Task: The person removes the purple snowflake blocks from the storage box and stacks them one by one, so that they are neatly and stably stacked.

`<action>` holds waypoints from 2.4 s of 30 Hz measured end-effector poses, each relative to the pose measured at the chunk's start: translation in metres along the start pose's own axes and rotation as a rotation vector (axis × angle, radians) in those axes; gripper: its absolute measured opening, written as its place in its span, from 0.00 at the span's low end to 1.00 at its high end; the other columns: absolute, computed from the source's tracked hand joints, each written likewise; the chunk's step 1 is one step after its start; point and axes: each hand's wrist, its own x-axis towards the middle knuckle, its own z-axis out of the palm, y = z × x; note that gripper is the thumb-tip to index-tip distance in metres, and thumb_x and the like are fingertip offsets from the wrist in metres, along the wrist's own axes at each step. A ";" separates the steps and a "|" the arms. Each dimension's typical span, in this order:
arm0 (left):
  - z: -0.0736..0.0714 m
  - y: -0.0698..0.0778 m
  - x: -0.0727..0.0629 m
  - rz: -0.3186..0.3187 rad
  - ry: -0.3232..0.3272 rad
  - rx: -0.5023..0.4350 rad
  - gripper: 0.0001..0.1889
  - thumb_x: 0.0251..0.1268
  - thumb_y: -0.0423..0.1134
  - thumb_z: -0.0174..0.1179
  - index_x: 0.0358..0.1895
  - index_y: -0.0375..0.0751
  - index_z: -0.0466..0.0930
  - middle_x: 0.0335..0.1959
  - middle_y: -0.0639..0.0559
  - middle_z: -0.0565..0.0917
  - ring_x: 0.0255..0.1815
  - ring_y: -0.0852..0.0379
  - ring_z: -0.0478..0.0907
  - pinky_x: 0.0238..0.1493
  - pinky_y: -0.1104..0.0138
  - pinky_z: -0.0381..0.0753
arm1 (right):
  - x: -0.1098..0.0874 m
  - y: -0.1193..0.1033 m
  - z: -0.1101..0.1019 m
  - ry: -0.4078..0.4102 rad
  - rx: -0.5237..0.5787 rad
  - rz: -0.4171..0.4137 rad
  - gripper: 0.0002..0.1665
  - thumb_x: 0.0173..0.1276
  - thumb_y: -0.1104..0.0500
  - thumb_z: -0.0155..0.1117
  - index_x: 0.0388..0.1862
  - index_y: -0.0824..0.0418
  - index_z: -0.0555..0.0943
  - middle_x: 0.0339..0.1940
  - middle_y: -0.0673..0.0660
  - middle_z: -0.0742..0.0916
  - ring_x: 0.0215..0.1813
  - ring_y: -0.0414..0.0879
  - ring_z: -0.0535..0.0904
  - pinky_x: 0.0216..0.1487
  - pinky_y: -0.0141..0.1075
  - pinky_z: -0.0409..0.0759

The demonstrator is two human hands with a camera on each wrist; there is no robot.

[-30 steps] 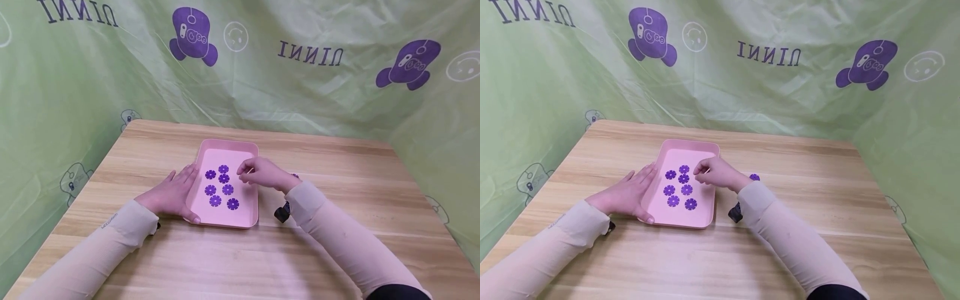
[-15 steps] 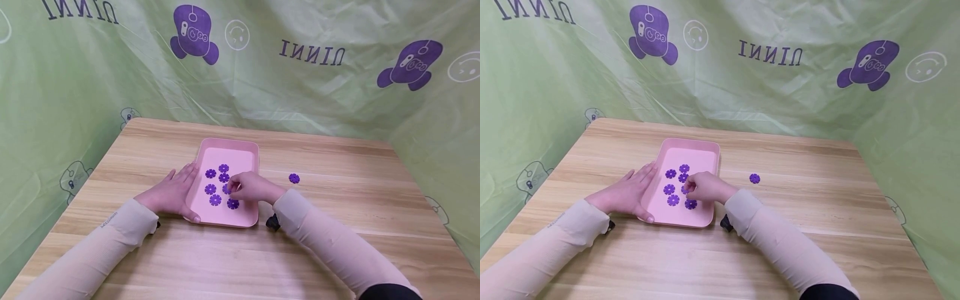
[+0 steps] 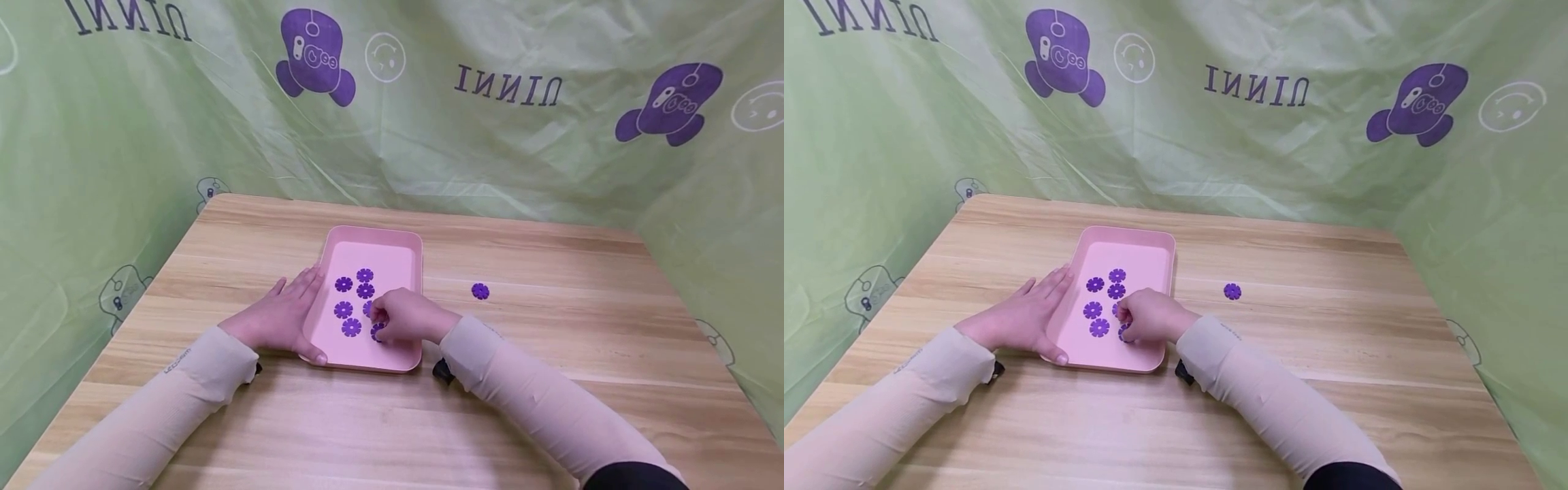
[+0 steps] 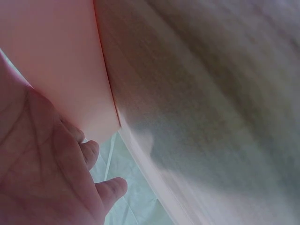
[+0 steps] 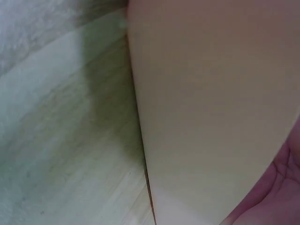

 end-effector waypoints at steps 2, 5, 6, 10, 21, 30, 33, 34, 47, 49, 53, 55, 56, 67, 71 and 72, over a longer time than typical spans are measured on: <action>-0.001 0.000 0.000 0.001 0.003 0.002 0.81 0.35 0.77 0.74 0.81 0.23 0.40 0.83 0.29 0.39 0.83 0.32 0.39 0.77 0.35 0.40 | 0.000 0.000 0.000 -0.004 -0.027 0.003 0.09 0.62 0.64 0.77 0.32 0.56 0.83 0.28 0.49 0.82 0.32 0.42 0.75 0.36 0.34 0.76; -0.001 0.000 0.001 0.006 0.006 0.002 0.81 0.35 0.77 0.74 0.81 0.23 0.40 0.83 0.29 0.39 0.83 0.32 0.39 0.77 0.35 0.40 | -0.001 0.000 0.000 -0.008 -0.070 0.004 0.10 0.61 0.63 0.77 0.30 0.56 0.81 0.26 0.48 0.80 0.30 0.42 0.74 0.33 0.34 0.74; -0.002 0.000 0.001 0.008 0.007 0.002 0.81 0.35 0.77 0.74 0.81 0.23 0.40 0.83 0.29 0.39 0.83 0.32 0.39 0.77 0.35 0.40 | 0.000 0.000 0.000 -0.009 -0.082 0.006 0.10 0.60 0.63 0.77 0.29 0.56 0.81 0.25 0.48 0.80 0.30 0.42 0.73 0.33 0.33 0.74; -0.002 0.000 0.002 0.012 0.010 0.007 0.81 0.35 0.77 0.74 0.81 0.24 0.40 0.83 0.29 0.39 0.83 0.32 0.39 0.77 0.35 0.40 | 0.000 -0.001 -0.002 -0.018 -0.099 0.016 0.11 0.61 0.62 0.76 0.27 0.56 0.79 0.23 0.48 0.77 0.28 0.41 0.71 0.30 0.32 0.70; 0.000 0.001 0.001 0.006 0.007 -0.003 0.81 0.34 0.79 0.73 0.81 0.24 0.41 0.83 0.29 0.40 0.83 0.32 0.39 0.77 0.34 0.41 | 0.002 -0.001 -0.002 -0.034 -0.110 0.051 0.11 0.61 0.62 0.77 0.30 0.55 0.79 0.27 0.49 0.80 0.32 0.42 0.74 0.32 0.32 0.74; 0.000 0.001 0.000 0.012 0.005 -0.005 0.81 0.36 0.78 0.73 0.81 0.23 0.40 0.83 0.29 0.40 0.83 0.31 0.39 0.77 0.34 0.41 | 0.002 0.000 -0.005 -0.033 -0.098 0.021 0.13 0.67 0.65 0.72 0.26 0.55 0.78 0.24 0.48 0.78 0.31 0.42 0.73 0.33 0.31 0.72; -0.001 0.001 -0.001 0.008 0.003 -0.004 0.80 0.36 0.78 0.73 0.81 0.23 0.40 0.83 0.29 0.40 0.83 0.32 0.39 0.77 0.34 0.40 | 0.001 0.001 -0.007 -0.029 -0.100 0.007 0.14 0.69 0.66 0.70 0.26 0.55 0.77 0.23 0.47 0.77 0.30 0.41 0.73 0.33 0.30 0.71; -0.001 0.001 -0.001 0.007 0.003 -0.006 0.80 0.36 0.78 0.73 0.81 0.23 0.40 0.83 0.29 0.40 0.83 0.32 0.39 0.77 0.34 0.40 | 0.001 0.001 -0.008 -0.029 -0.099 0.000 0.13 0.69 0.66 0.70 0.27 0.55 0.78 0.23 0.47 0.77 0.30 0.41 0.72 0.33 0.30 0.71; -0.003 0.000 0.000 0.000 -0.008 -0.002 0.81 0.35 0.79 0.72 0.81 0.23 0.39 0.83 0.30 0.39 0.83 0.32 0.38 0.77 0.35 0.39 | -0.003 0.013 -0.025 0.079 0.104 -0.005 0.06 0.71 0.68 0.64 0.37 0.62 0.86 0.32 0.50 0.87 0.34 0.41 0.79 0.38 0.31 0.79; -0.003 0.000 0.000 0.003 -0.008 -0.001 0.81 0.35 0.79 0.73 0.81 0.23 0.40 0.83 0.29 0.39 0.83 0.32 0.38 0.77 0.35 0.40 | -0.004 0.018 -0.028 0.108 0.168 0.022 0.05 0.72 0.67 0.65 0.38 0.63 0.87 0.33 0.51 0.88 0.33 0.41 0.79 0.37 0.31 0.79; -0.003 0.001 0.000 0.005 -0.010 0.000 0.81 0.35 0.78 0.73 0.81 0.23 0.40 0.83 0.29 0.39 0.83 0.32 0.39 0.77 0.35 0.40 | -0.007 0.029 -0.034 0.136 0.364 0.096 0.05 0.74 0.67 0.64 0.42 0.67 0.86 0.34 0.55 0.88 0.35 0.42 0.81 0.39 0.32 0.82; -0.003 0.001 0.000 0.002 -0.011 -0.003 0.81 0.35 0.78 0.73 0.81 0.23 0.39 0.83 0.29 0.38 0.83 0.32 0.38 0.77 0.35 0.40 | -0.009 0.034 -0.037 0.144 0.473 0.120 0.07 0.74 0.68 0.63 0.46 0.69 0.85 0.36 0.57 0.87 0.38 0.45 0.83 0.43 0.35 0.85; -0.003 0.001 0.000 0.001 -0.011 -0.005 0.81 0.35 0.78 0.73 0.81 0.23 0.39 0.83 0.29 0.38 0.83 0.32 0.38 0.77 0.35 0.39 | -0.009 0.037 -0.038 0.146 0.531 0.129 0.07 0.75 0.69 0.62 0.47 0.71 0.84 0.38 0.59 0.87 0.39 0.47 0.84 0.44 0.36 0.86; -0.003 0.001 0.000 0.001 -0.011 0.000 0.81 0.35 0.79 0.73 0.81 0.23 0.39 0.83 0.29 0.38 0.83 0.32 0.38 0.77 0.34 0.40 | -0.022 0.063 -0.048 0.211 0.798 0.167 0.12 0.77 0.72 0.55 0.55 0.78 0.78 0.41 0.60 0.86 0.41 0.48 0.84 0.50 0.40 0.87; -0.002 0.001 0.000 -0.002 -0.013 -0.002 0.82 0.34 0.79 0.73 0.81 0.23 0.39 0.83 0.30 0.38 0.83 0.32 0.38 0.77 0.35 0.39 | -0.027 0.070 -0.050 0.225 0.821 0.174 0.13 0.78 0.72 0.53 0.55 0.80 0.76 0.41 0.60 0.86 0.41 0.46 0.84 0.51 0.39 0.86; -0.002 0.001 0.000 -0.003 -0.014 -0.002 0.82 0.34 0.79 0.73 0.81 0.23 0.39 0.83 0.30 0.38 0.83 0.32 0.38 0.77 0.35 0.39 | -0.028 0.071 -0.051 0.229 0.820 0.178 0.13 0.78 0.72 0.53 0.55 0.80 0.76 0.41 0.60 0.86 0.42 0.47 0.84 0.51 0.39 0.86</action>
